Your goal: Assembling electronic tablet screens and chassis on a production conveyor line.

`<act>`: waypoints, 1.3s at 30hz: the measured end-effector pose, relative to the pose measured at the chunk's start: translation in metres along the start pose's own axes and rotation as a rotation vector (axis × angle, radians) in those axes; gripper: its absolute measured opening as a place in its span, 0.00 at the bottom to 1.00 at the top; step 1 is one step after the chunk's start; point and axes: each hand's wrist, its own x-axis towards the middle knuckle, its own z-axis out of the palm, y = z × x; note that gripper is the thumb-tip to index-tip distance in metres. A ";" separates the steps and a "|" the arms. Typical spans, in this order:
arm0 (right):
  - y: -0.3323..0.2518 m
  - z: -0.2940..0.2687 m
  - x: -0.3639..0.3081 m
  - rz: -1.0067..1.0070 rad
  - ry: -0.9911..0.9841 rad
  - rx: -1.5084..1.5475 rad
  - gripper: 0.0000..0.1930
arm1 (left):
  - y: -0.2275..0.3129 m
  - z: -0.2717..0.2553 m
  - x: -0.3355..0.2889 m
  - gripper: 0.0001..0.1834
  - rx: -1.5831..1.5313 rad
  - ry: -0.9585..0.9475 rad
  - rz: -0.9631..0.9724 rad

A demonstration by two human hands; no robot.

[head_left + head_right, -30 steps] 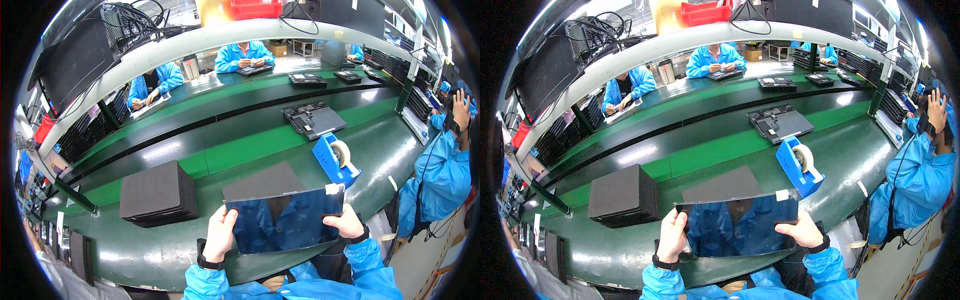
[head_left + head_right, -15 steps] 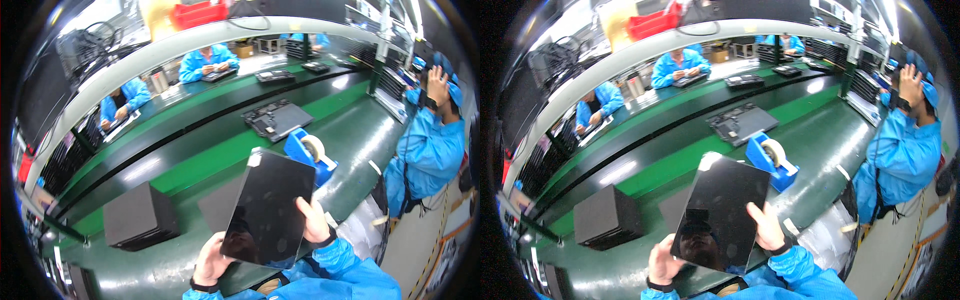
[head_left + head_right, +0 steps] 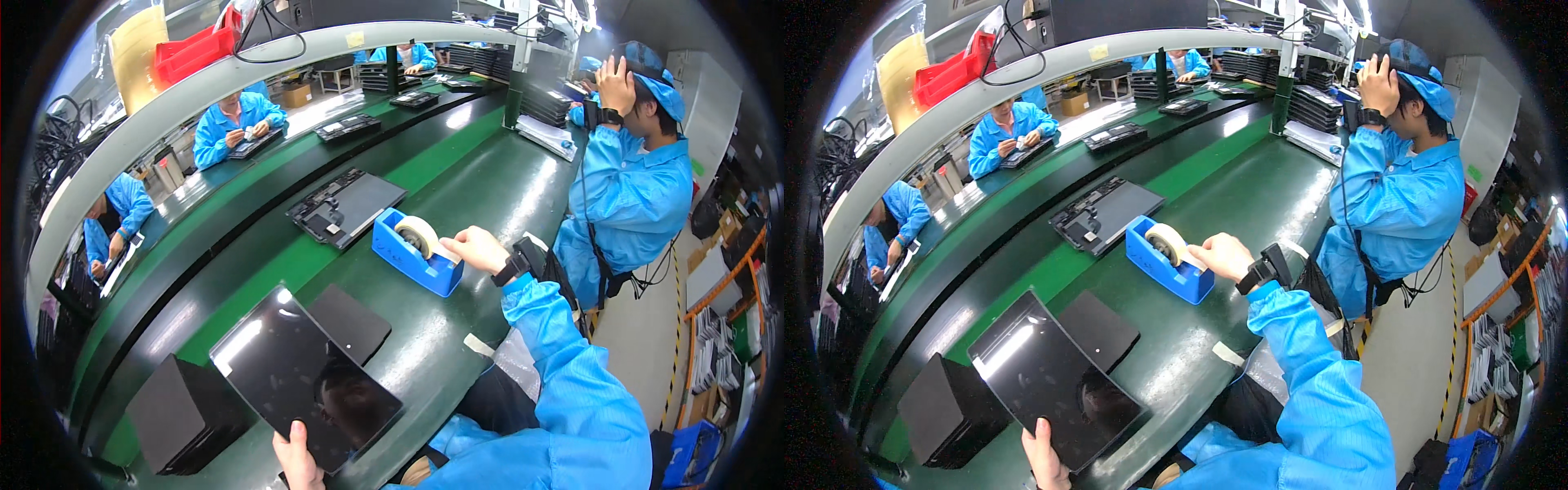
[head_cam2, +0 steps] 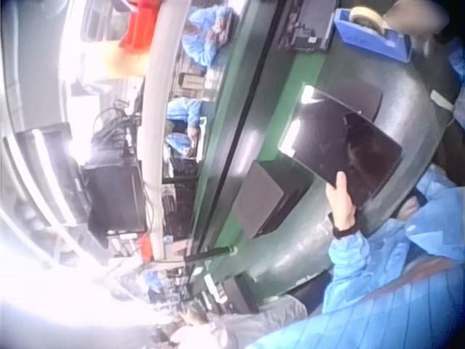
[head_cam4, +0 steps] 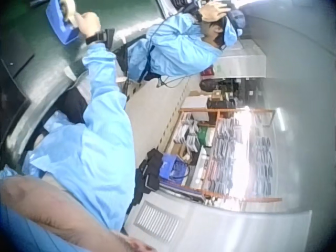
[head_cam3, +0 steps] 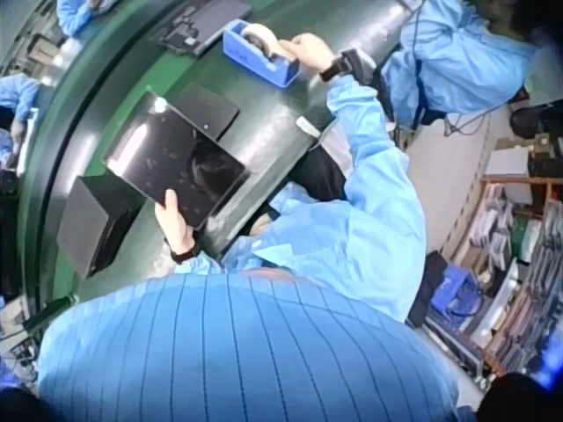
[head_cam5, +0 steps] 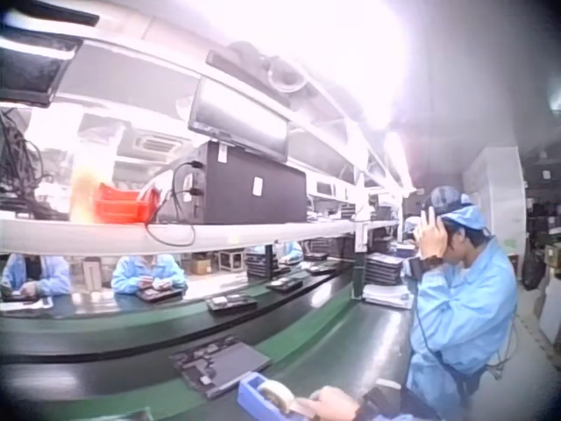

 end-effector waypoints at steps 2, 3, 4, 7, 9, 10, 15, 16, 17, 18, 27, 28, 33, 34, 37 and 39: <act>0.007 -0.006 0.009 0.008 -0.082 0.083 0.21 | 0.005 0.002 0.000 0.20 -0.032 0.021 0.010; 0.008 -0.006 0.010 0.006 -0.170 0.179 0.21 | 0.003 -0.001 0.003 0.21 -0.040 0.034 0.005; 0.009 -0.005 0.009 0.012 -0.169 0.176 0.21 | 0.001 -0.004 0.004 0.21 -0.041 0.030 0.000; 0.015 -0.005 0.003 0.116 -0.220 0.795 0.16 | -0.005 -0.005 0.007 0.22 -0.101 -0.002 0.063; 0.018 -0.009 -0.004 0.111 -0.212 0.924 0.16 | -0.007 -0.003 0.009 0.22 -0.109 -0.012 0.076; 0.018 -0.010 -0.009 0.103 -0.204 1.058 0.16 | -0.008 -0.003 0.009 0.22 -0.114 -0.020 0.091; 0.027 -0.007 -0.041 0.094 -0.150 0.781 0.17 | -0.012 -0.001 0.011 0.21 -0.090 -0.031 0.091; 0.026 -0.003 -0.049 0.117 -0.155 0.834 0.16 | -0.012 0.000 0.011 0.21 -0.075 -0.028 0.093; 0.027 0.004 -0.054 0.179 -0.159 0.912 0.15 | -0.013 0.000 0.010 0.21 -0.074 -0.028 0.088; 0.029 0.009 -0.058 0.240 -0.158 0.988 0.15 | -0.013 0.001 0.011 0.21 -0.076 -0.020 0.082; 0.064 0.006 -0.054 0.084 -0.001 0.245 0.16 | -0.010 0.002 0.005 0.26 -0.153 -0.044 0.190; 0.044 -0.007 -0.062 0.124 -0.094 0.188 0.12 | -0.011 0.004 0.008 0.25 -0.150 -0.032 0.185; -0.059 -0.002 -0.113 -0.182 -0.570 0.546 0.17 | -0.014 0.003 0.010 0.26 -0.106 -0.015 0.159; -0.073 0.004 -0.116 -0.306 -0.643 0.518 0.22 | -0.015 0.002 0.009 0.26 -0.095 -0.038 0.176; -0.094 0.017 -0.121 -0.345 -0.925 0.554 0.41 | -0.017 0.005 0.006 0.26 -0.080 -0.037 0.189; -0.099 0.026 -0.121 -0.354 -1.002 0.644 0.41 | -0.015 0.009 0.003 0.26 -0.089 -0.041 0.182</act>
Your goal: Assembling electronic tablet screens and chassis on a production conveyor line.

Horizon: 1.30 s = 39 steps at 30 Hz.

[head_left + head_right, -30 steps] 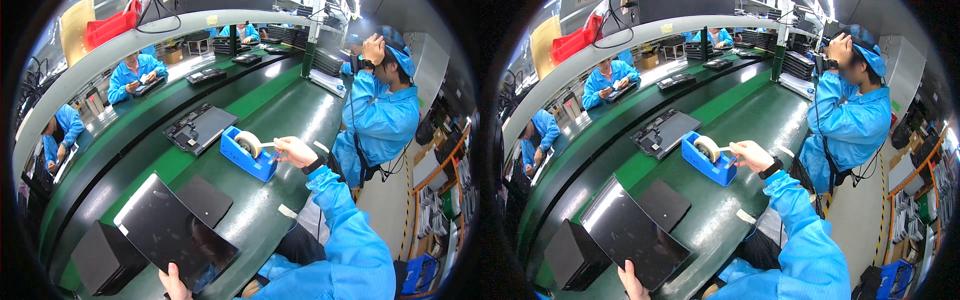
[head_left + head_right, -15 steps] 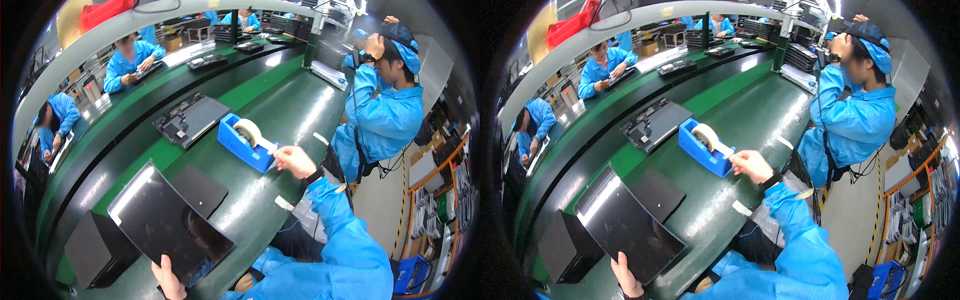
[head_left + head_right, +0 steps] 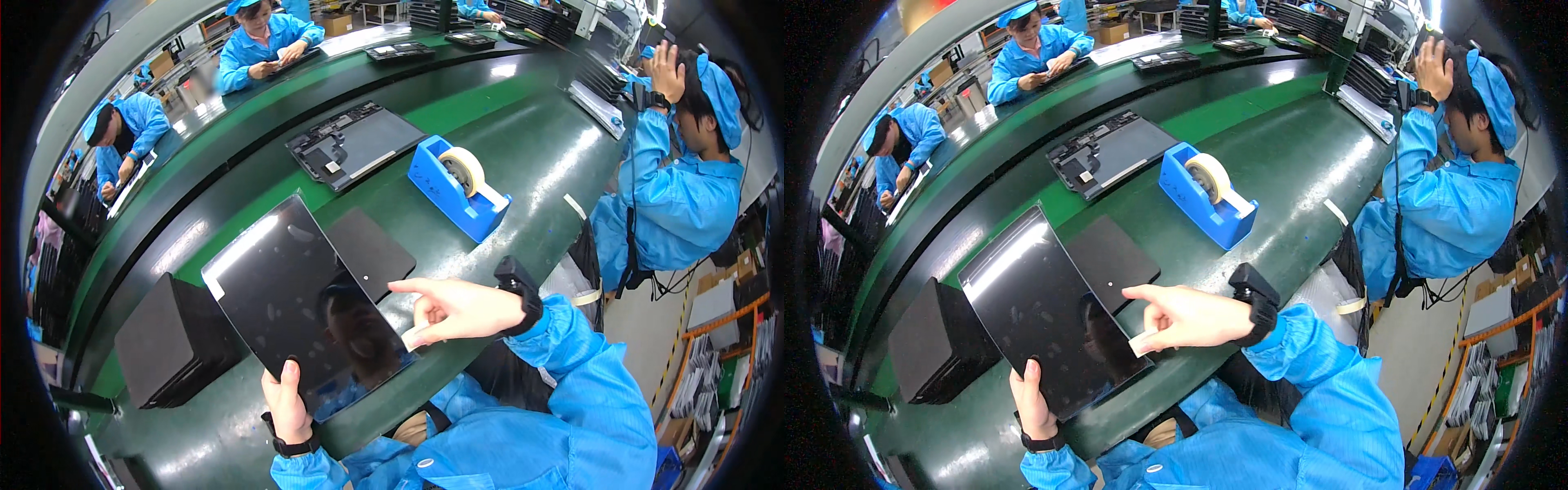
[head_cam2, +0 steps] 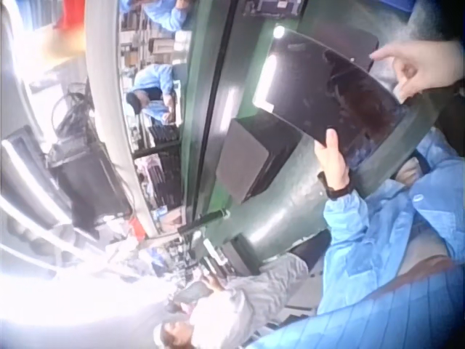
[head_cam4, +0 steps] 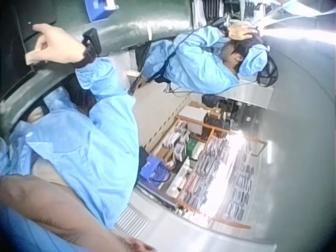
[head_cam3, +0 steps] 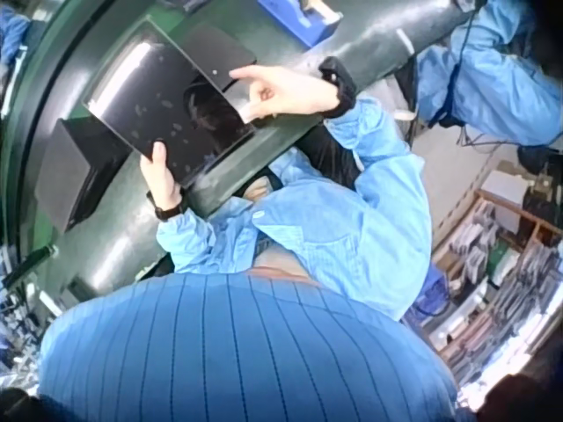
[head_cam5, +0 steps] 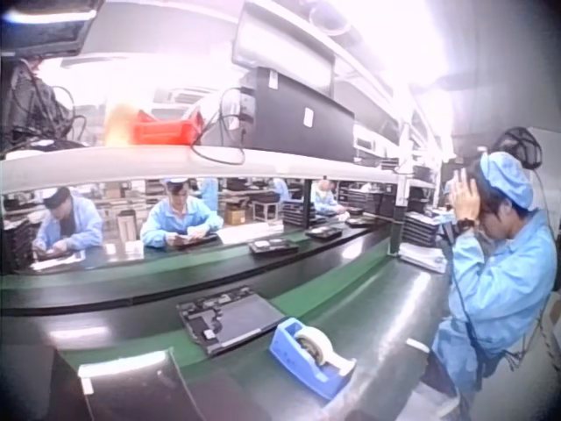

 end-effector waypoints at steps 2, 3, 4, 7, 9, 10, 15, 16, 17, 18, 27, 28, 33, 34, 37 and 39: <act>0.012 0.002 0.005 -0.015 -0.042 0.050 0.42 | 0.001 0.004 -0.003 0.26 -0.010 -0.002 -0.008; 0.017 0.002 0.008 -0.027 -0.073 0.127 0.42 | 0.002 0.006 -0.004 0.26 -0.034 -0.010 -0.019; 0.021 0.001 0.009 -0.038 -0.103 0.206 0.43 | 0.003 0.008 -0.005 0.26 -0.058 -0.018 -0.031; 0.024 -0.009 0.010 -0.023 -0.183 0.288 0.43 | 0.002 0.017 -0.004 0.25 -0.062 -0.023 -0.037; 0.021 -0.014 0.011 -0.019 -0.209 0.283 0.43 | 0.003 0.022 -0.005 0.24 -0.062 -0.023 -0.040; 0.017 -0.016 0.011 -0.017 -0.237 0.275 0.44 | 0.006 0.025 -0.008 0.24 -0.062 -0.021 -0.039; 0.025 -0.022 0.010 0.027 -0.250 0.241 0.43 | 0.004 0.043 -0.002 0.24 -0.060 -0.025 -0.025; 0.029 -0.020 0.009 -0.001 -0.172 0.201 0.41 | 0.001 0.046 -0.001 0.24 -0.046 -0.024 -0.002; 0.031 -0.019 0.008 -0.031 -0.095 0.160 0.39 | -0.001 0.047 0.000 0.24 -0.044 -0.025 0.002; 0.031 -0.019 0.005 0.002 -0.045 0.052 0.34 | -0.004 0.048 0.000 0.24 -0.023 -0.012 0.010; 0.048 0.010 -0.014 0.129 0.006 1.330 0.11 | 0.008 0.077 -0.006 0.21 -0.133 0.046 -0.035; 0.048 0.007 -0.016 0.125 0.001 1.330 0.11 | 0.009 0.078 -0.006 0.20 -0.158 0.042 -0.050; 0.027 -0.005 -0.028 -0.229 0.798 0.212 0.10 | 0.019 0.088 -0.010 0.18 -0.139 0.065 -0.004; 0.012 -0.006 -0.034 -0.198 0.737 0.032 0.10 | 0.021 0.094 -0.012 0.18 -0.144 0.069 -0.007; 0.005 -0.002 -0.033 -0.164 0.654 0.024 0.12 | 0.024 0.103 -0.014 0.19 -0.061 0.111 -0.009; 0.010 -0.006 -0.036 -0.073 0.593 0.157 0.13 | 0.022 0.104 -0.017 0.19 -0.023 0.119 -0.008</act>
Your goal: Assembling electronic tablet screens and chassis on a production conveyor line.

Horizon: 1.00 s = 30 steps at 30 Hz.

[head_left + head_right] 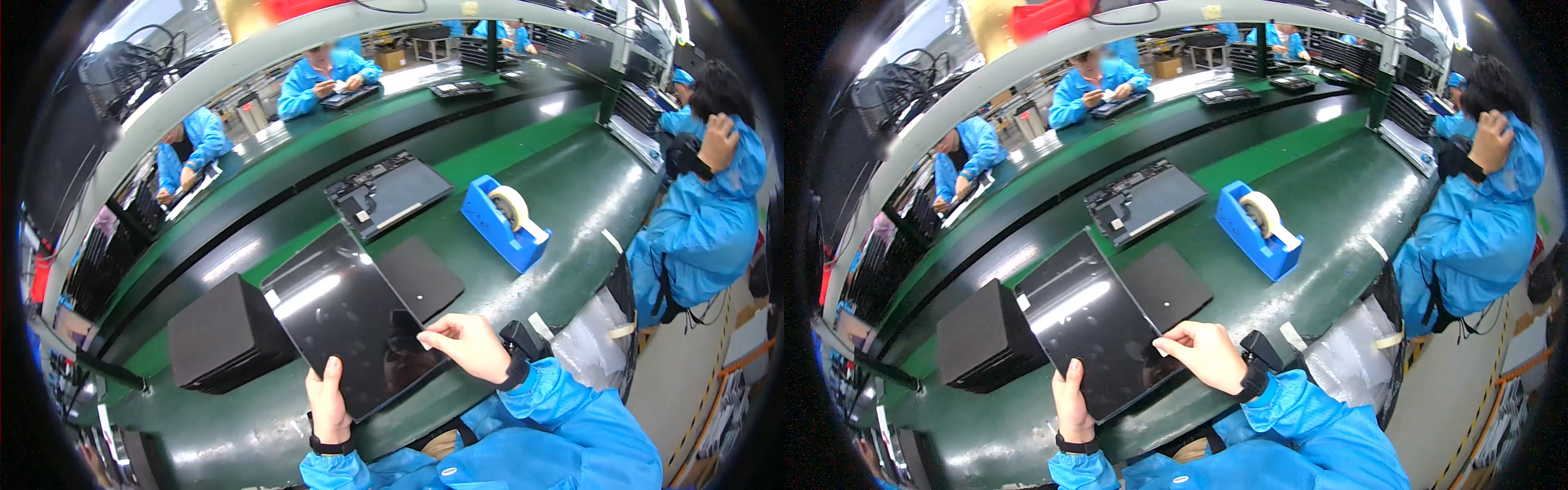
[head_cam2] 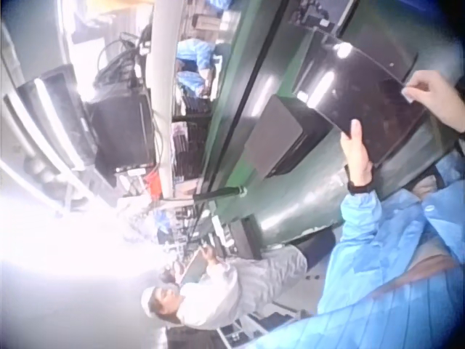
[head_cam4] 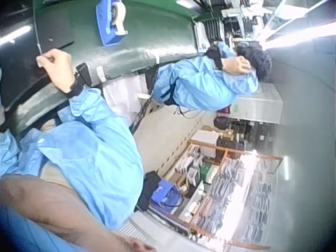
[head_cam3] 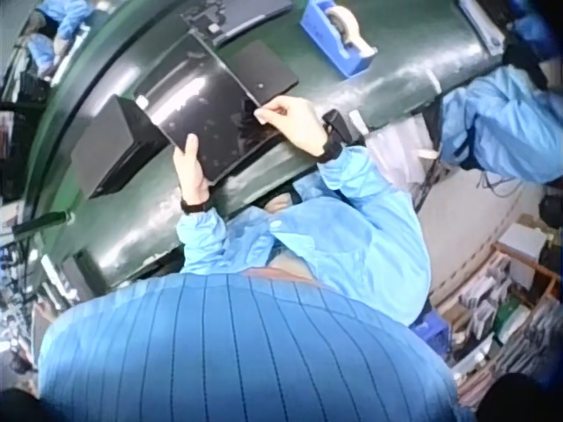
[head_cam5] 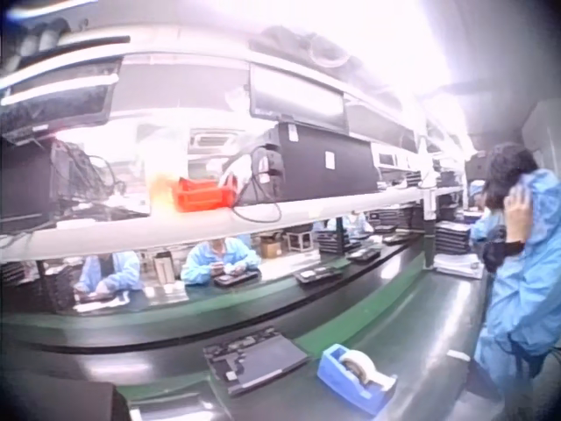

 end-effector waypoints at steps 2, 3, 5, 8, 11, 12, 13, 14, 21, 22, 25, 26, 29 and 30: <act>0.000 -0.004 0.003 0.018 -0.048 -0.019 0.15 | 0.002 0.005 -0.003 0.22 0.076 0.027 -0.031; -0.006 -0.006 0.003 0.181 -0.178 0.036 0.15 | 0.004 0.007 -0.005 0.22 0.084 0.026 -0.043; -0.012 -0.008 0.005 0.335 -0.419 0.150 0.17 | 0.009 0.012 -0.004 0.23 0.096 0.012 -0.052; -0.019 -0.008 -0.001 0.303 -0.390 0.436 0.19 | 0.026 0.031 0.000 0.19 0.073 0.024 -0.128; 0.002 -0.017 0.002 0.297 -0.348 0.650 0.19 | 0.030 0.036 -0.002 0.27 -0.392 -0.187 -0.304; 0.005 -0.016 0.004 0.300 -0.344 0.683 0.19 | 0.030 0.033 -0.006 0.28 -0.534 -0.316 -0.349; 0.004 -0.014 0.004 0.276 -0.309 0.671 0.18 | 0.022 0.032 -0.009 0.28 -0.612 -0.399 -0.341; 0.002 -0.012 0.005 0.250 -0.273 0.659 0.18 | 0.016 0.037 -0.012 0.27 -0.678 -0.339 -0.338; 0.013 -0.007 -0.006 0.179 -0.140 0.750 0.17 | 0.011 0.071 -0.016 0.27 -0.799 -0.299 -0.294; 0.015 -0.005 -0.007 0.184 -0.119 0.761 0.17 | 0.010 0.073 -0.017 0.27 -0.791 -0.284 -0.280; 0.017 -0.004 -0.009 0.165 -0.116 0.783 0.16 | 0.011 0.075 -0.019 0.28 -0.804 -0.308 -0.279; 0.019 -0.004 -0.009 0.164 -0.124 0.786 0.17 | 0.010 0.074 -0.020 0.28 -0.816 -0.302 -0.282; 0.019 -0.003 -0.011 0.149 -0.098 0.758 0.17 | 0.008 0.076 -0.020 0.29 -0.798 -0.307 -0.280; 0.018 -0.003 -0.012 0.148 -0.090 0.745 0.18 | 0.007 0.077 -0.020 0.29 -0.791 -0.303 -0.279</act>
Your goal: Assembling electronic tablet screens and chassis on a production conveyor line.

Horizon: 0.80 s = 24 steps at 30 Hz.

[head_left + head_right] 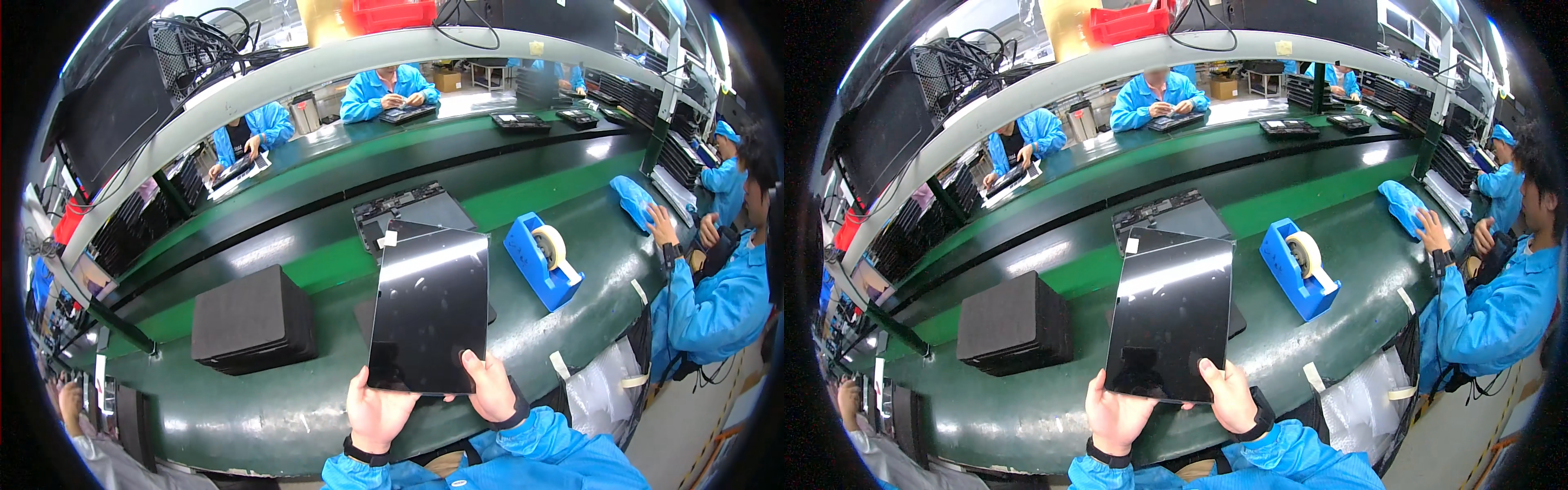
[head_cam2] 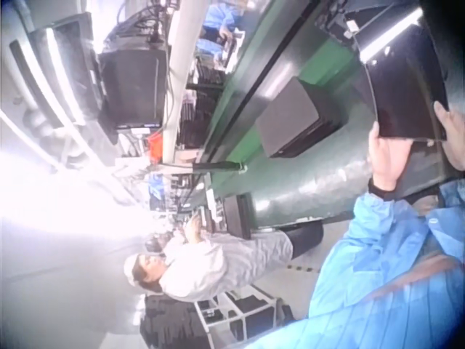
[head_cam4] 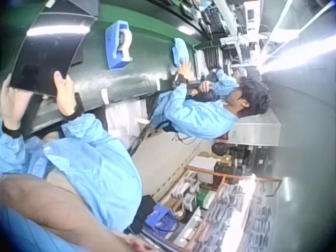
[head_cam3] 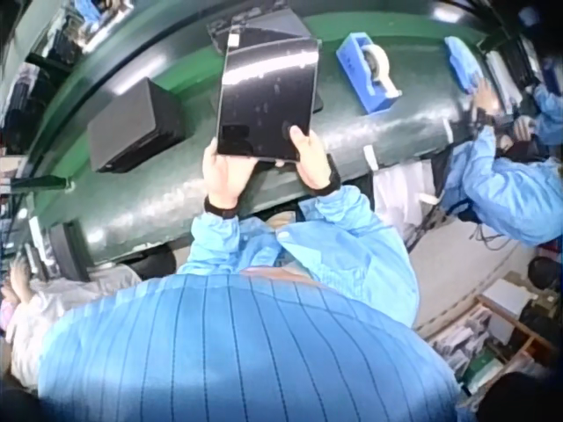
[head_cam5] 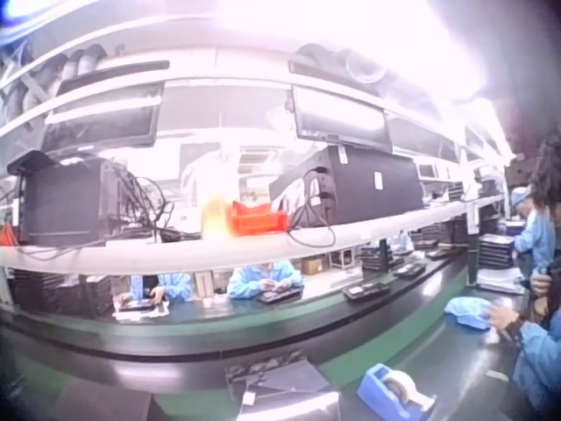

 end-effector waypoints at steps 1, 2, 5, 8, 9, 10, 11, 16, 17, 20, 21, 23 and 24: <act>0.001 -0.002 0.000 -0.002 0.000 0.000 0.18 | -0.001 0.000 0.001 0.29 0.001 -0.002 0.000; 0.002 -0.003 0.001 -0.010 -0.011 0.004 0.17 | -0.001 -0.001 0.002 0.30 0.018 0.007 0.008; 0.003 -0.005 0.002 -0.022 -0.018 0.011 0.17 | -0.002 -0.001 0.004 0.30 0.025 0.004 0.007; 0.004 -0.011 0.003 -0.028 -0.025 0.001 0.17 | -0.006 0.000 0.005 0.30 0.011 0.000 0.009; 0.005 -0.013 0.003 -0.031 -0.031 -0.007 0.18 | -0.007 -0.001 0.005 0.30 0.010 0.008 0.015; 0.005 -0.012 0.002 -0.032 -0.029 -0.006 0.18 | -0.008 -0.002 0.005 0.30 0.011 0.008 0.013; 0.004 -0.011 0.001 -0.021 -0.014 -0.011 0.18 | -0.008 -0.004 0.005 0.30 0.013 0.010 0.014; 0.003 -0.015 0.000 -0.011 -0.012 -0.025 0.19 | -0.012 -0.006 0.006 0.29 -0.013 0.026 0.023; 0.003 -0.016 0.000 -0.014 -0.008 -0.026 0.19 | -0.013 -0.008 0.006 0.29 -0.021 0.023 0.020; 0.005 -0.019 0.006 -0.019 0.005 -0.028 0.19 | -0.014 -0.015 0.014 0.29 -0.035 0.021 0.005; 0.003 -0.017 0.004 -0.026 -0.011 -0.020 0.19 | -0.014 -0.012 0.011 0.29 -0.024 0.018 0.016; -0.001 -0.014 0.002 -0.027 -0.026 -0.015 0.18 | -0.014 -0.002 0.006 0.28 -0.022 0.025 0.041; 0.000 -0.015 0.004 -0.025 -0.014 -0.018 0.18 | -0.014 -0.003 0.009 0.28 -0.034 0.036 0.043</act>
